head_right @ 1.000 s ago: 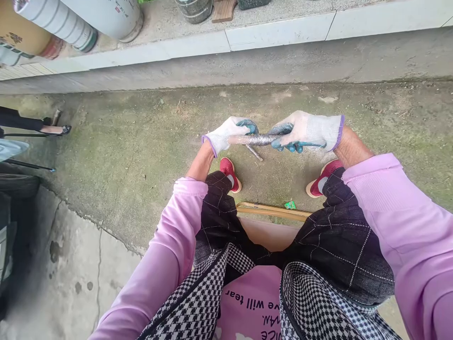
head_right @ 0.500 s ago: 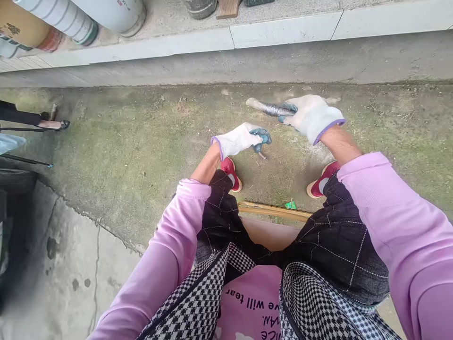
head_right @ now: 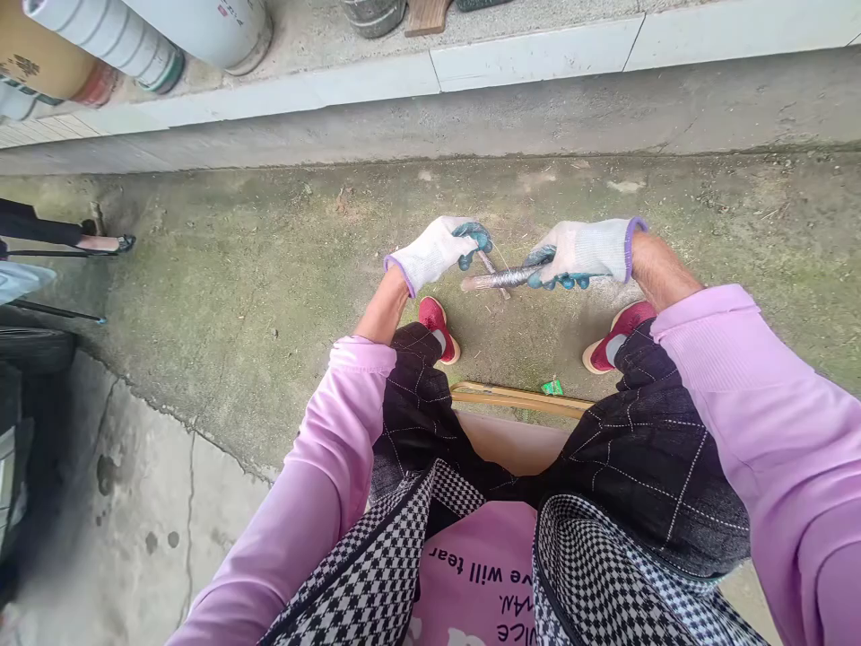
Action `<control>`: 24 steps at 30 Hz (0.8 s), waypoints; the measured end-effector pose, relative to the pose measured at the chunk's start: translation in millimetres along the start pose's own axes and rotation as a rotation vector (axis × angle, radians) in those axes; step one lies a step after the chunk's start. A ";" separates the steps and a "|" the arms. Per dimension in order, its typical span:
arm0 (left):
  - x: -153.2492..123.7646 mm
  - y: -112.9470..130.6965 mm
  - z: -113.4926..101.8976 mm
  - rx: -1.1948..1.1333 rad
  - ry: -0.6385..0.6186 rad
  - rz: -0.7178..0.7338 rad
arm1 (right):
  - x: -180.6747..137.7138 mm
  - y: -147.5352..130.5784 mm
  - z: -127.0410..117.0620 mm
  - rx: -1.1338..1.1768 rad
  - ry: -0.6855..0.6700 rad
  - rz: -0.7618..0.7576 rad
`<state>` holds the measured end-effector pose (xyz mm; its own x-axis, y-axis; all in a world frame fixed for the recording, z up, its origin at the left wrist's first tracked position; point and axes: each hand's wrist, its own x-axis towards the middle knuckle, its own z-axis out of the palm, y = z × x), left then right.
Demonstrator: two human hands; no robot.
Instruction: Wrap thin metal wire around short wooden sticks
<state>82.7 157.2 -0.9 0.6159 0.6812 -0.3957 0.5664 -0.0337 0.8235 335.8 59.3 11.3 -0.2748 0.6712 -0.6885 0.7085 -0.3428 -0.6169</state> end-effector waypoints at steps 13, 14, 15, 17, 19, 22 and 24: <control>9.1 -8.4 -0.9 -0.132 -0.102 0.041 | -18.6 -15.4 -8.1 0.534 0.087 -0.201; 8.2 -7.3 0.2 -0.128 -0.093 0.047 | -18.6 -18.9 -8.0 0.585 0.142 -0.208; 7.5 -6.2 1.2 -0.123 -0.081 0.048 | -18.0 -22.3 -7.7 0.629 0.210 -0.208; 6.5 -4.4 3.0 -0.107 -0.072 0.043 | -14.4 -28.4 -6.9 0.673 0.352 -0.186; 5.8 -4.0 4.3 -0.078 -0.078 0.040 | -8.2 -32.0 -6.1 0.676 0.455 -0.165; 4.5 -6.0 5.4 -0.039 -0.095 0.033 | 1.8 -32.6 -6.1 0.642 0.538 -0.166; 2.5 -7.8 5.8 -0.037 -0.104 0.045 | 6.6 -31.8 -7.5 0.588 0.566 -0.146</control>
<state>82.9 154.9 -10.6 0.6949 0.5999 -0.3965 0.5174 -0.0342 0.8550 316.3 79.5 29.1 0.1421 0.9111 -0.3870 0.1921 -0.4089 -0.8921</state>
